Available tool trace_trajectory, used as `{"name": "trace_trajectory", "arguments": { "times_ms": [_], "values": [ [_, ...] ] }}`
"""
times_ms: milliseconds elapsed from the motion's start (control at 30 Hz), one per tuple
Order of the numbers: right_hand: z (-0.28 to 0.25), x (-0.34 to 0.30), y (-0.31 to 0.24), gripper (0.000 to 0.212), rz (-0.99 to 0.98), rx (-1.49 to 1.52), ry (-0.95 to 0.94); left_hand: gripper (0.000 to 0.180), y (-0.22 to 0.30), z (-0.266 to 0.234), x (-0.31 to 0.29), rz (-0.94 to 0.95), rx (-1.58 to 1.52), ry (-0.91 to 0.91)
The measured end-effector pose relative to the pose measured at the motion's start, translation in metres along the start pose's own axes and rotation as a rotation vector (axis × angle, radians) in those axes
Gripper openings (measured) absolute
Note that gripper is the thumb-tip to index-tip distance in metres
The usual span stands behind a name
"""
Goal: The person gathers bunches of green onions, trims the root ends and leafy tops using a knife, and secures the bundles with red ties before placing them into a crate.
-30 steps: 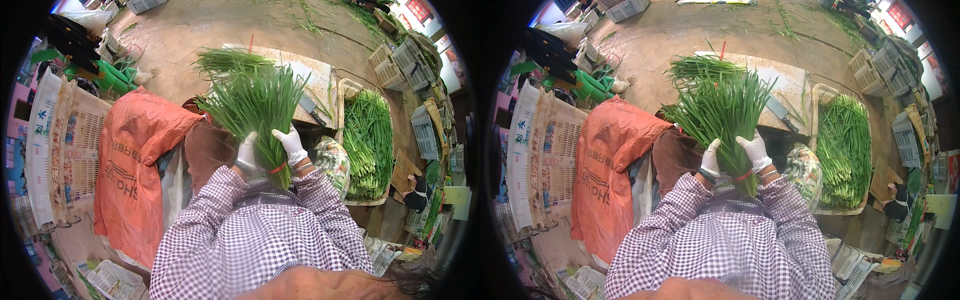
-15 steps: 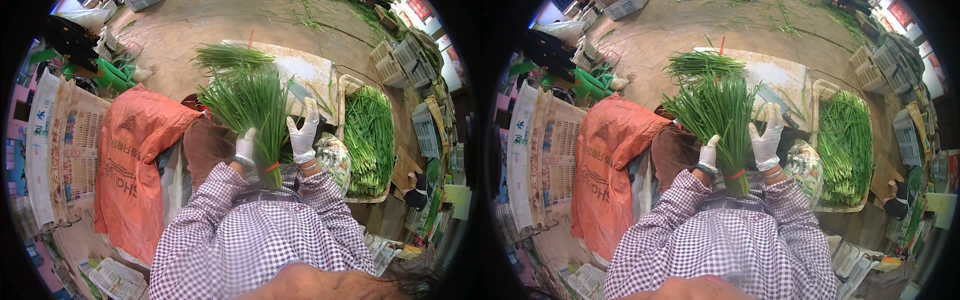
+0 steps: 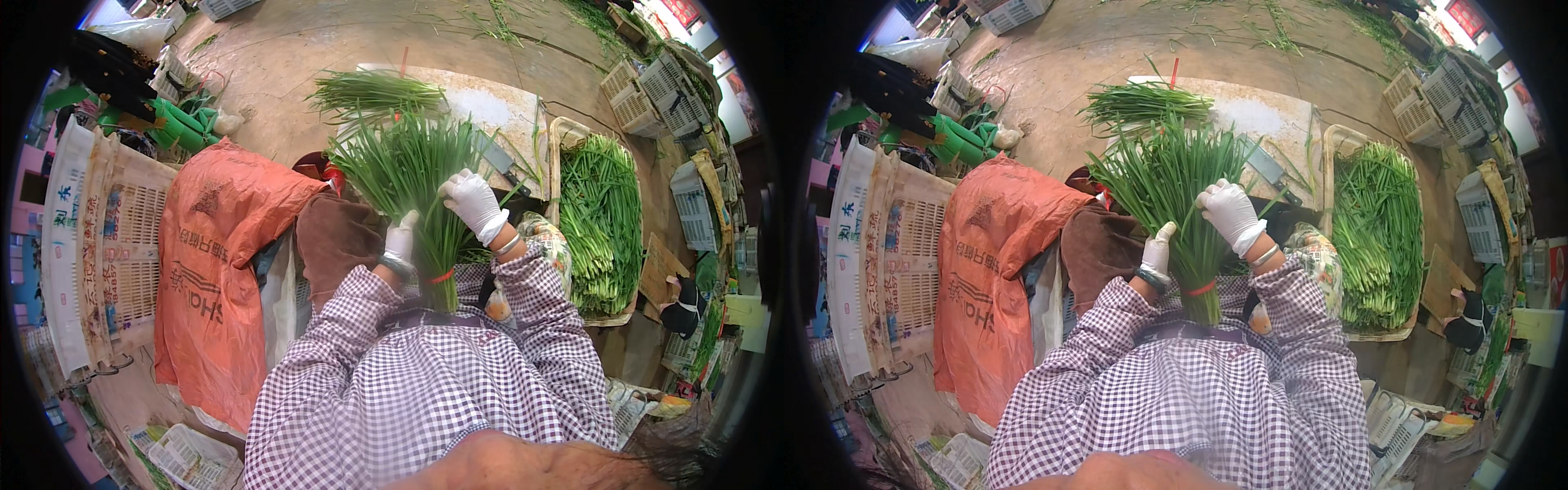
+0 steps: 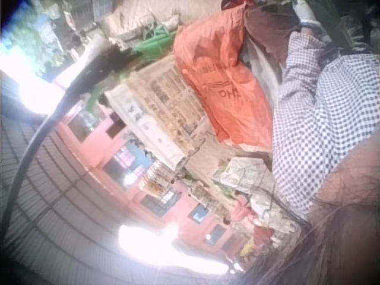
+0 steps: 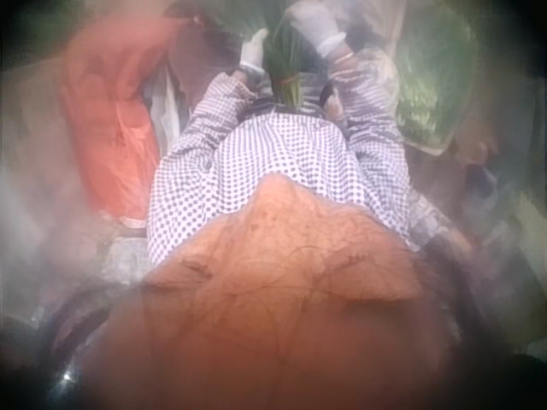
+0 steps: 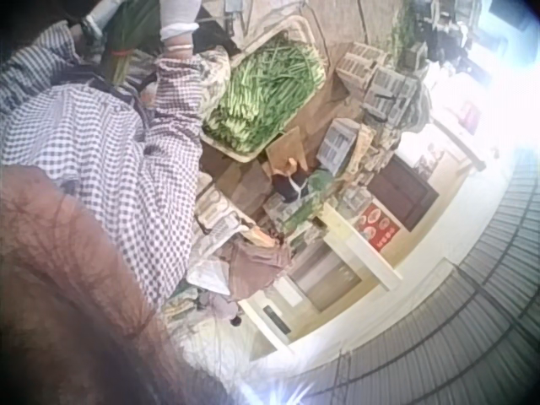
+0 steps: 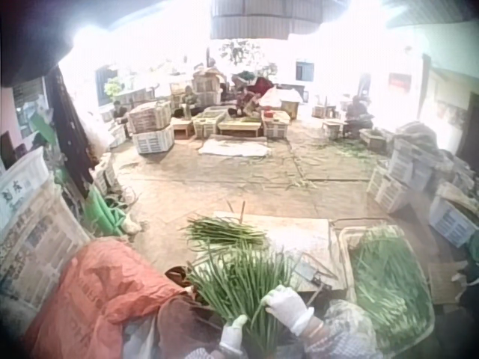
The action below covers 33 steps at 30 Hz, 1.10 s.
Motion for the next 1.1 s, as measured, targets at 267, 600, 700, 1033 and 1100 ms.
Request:
{"name": "trace_trajectory", "arguments": {
  "times_ms": [267,600,700,1033,1100],
  "values": [
    [0.016,-0.003,0.003,0.014,-0.006,-0.159,0.067,0.031,0.006,0.003,-0.011,-0.038,0.002,-0.045],
    [-0.061,-0.039,0.029,0.012,0.424,0.750,-0.044,0.034,0.014,0.003,-0.018,-0.111,-0.107,-0.098],
    [-0.050,-0.080,0.033,0.024,0.627,0.547,-0.576,0.035,0.010,-0.012,-0.003,-0.147,-0.143,-0.079],
    [0.053,-0.060,-0.004,0.068,0.921,1.083,0.271,0.031,-0.020,0.001,-0.008,-0.025,-0.114,-0.243],
    [0.053,-0.055,-0.006,0.060,0.895,1.047,0.285,0.032,-0.011,0.001,-0.012,0.059,-0.091,-0.223]
  ]
}}
Point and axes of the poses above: each hand's wrist, its own x-axis towards the middle knuckle, its own z-axis out of the palm, y = z × x, the point moved 5 cm from there along x, towards the middle knuckle, and after that the axes turned 1 degree about -x, right-handed, at the moved point
